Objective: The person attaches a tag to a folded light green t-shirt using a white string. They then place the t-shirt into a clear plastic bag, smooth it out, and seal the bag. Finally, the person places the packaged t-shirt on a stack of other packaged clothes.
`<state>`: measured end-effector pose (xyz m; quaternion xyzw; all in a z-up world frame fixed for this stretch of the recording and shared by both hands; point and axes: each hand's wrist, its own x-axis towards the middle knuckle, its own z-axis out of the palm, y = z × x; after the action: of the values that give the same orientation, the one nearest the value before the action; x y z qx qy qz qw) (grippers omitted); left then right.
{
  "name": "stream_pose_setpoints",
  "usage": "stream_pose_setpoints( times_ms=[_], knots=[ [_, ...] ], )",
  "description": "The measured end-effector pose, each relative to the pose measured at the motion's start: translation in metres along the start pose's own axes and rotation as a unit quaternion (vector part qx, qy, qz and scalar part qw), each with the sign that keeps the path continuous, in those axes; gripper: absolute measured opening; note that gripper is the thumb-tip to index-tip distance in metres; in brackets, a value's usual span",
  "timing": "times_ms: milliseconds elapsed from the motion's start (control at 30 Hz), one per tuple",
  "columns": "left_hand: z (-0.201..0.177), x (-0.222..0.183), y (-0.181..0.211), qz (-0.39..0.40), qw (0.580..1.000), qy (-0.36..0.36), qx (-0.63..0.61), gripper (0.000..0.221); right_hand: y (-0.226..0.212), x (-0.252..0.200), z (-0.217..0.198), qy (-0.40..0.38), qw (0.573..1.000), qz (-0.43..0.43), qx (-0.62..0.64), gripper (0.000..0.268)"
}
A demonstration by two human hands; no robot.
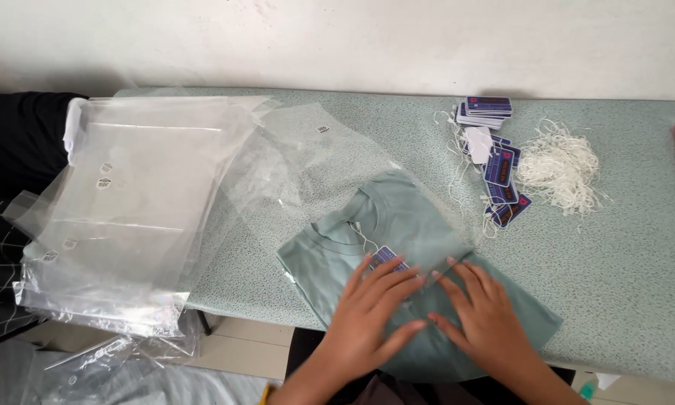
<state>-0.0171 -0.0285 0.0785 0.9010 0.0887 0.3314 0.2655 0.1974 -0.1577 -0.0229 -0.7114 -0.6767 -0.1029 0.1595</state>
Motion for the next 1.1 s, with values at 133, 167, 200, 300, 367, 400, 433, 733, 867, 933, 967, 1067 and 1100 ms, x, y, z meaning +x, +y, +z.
stream_pose_setpoints(
  times_ms=[133, 167, 200, 300, 367, 400, 433, 733, 867, 933, 967, 1067, 1100],
  knots=[
    [0.011, -0.094, -0.021, -0.119, 0.982, 0.139, 0.040, 0.022, -0.012, 0.003, -0.004, -0.033, 0.998, -0.029, 0.041, 0.070],
    [0.020, -0.116, -0.028, -0.201, 0.957, 0.206, 0.013, 0.021, -0.017, 0.003, -0.001, -0.021, 0.998, -0.047, 0.048, 0.073],
    [0.029, -0.138, -0.035, -0.282, 0.921, 0.270, -0.013, 0.021, -0.021, 0.003, 0.001, -0.008, 0.996, -0.065, 0.055, 0.077],
    [0.052, -0.169, -0.038, -0.382, 0.855, 0.295, -0.189, 0.009, -0.027, 0.009, -0.006, -0.021, 0.996, -0.068, 0.057, 0.072],
    [0.090, -0.212, -0.055, -0.440, 0.836, 0.222, -0.241, 0.016, -0.028, 0.014, -0.007, -0.015, 0.995, -0.076, 0.055, 0.071],
    [0.109, -0.233, -0.063, -0.493, 0.807, 0.148, -0.288, 0.023, -0.029, 0.017, -0.008, -0.008, 0.995, -0.085, 0.054, 0.070],
    [0.110, -0.231, -0.064, -0.492, 0.808, 0.148, -0.289, 0.023, -0.030, 0.021, -0.009, -0.007, 0.995, -0.085, 0.053, 0.070],
    [0.071, -0.170, -0.054, -0.573, 0.698, 0.134, -0.409, 0.070, -0.031, 0.043, 0.007, -0.031, 0.990, -0.138, 0.001, 0.079],
    [0.078, -0.182, -0.068, -0.535, 0.759, 0.116, -0.353, 0.039, -0.034, 0.048, 0.019, -0.049, 0.991, -0.126, 0.008, 0.078],
    [0.079, -0.178, -0.067, -0.529, 0.784, 0.101, -0.308, 0.047, -0.033, 0.055, 0.024, -0.056, 0.991, -0.122, 0.004, 0.081],
    [0.076, -0.173, -0.064, -0.547, 0.778, 0.087, -0.296, 0.046, -0.033, 0.059, 0.027, -0.056, 0.991, -0.123, 0.015, 0.079],
    [0.077, -0.174, -0.063, -0.556, 0.771, 0.082, -0.298, 0.045, -0.028, 0.073, 0.042, -0.059, 0.989, -0.135, -0.007, 0.077],
    [0.078, -0.177, -0.063, -0.550, 0.770, 0.092, -0.310, 0.045, -0.026, 0.078, 0.047, -0.064, 0.987, -0.145, -0.038, 0.078]
  ],
)
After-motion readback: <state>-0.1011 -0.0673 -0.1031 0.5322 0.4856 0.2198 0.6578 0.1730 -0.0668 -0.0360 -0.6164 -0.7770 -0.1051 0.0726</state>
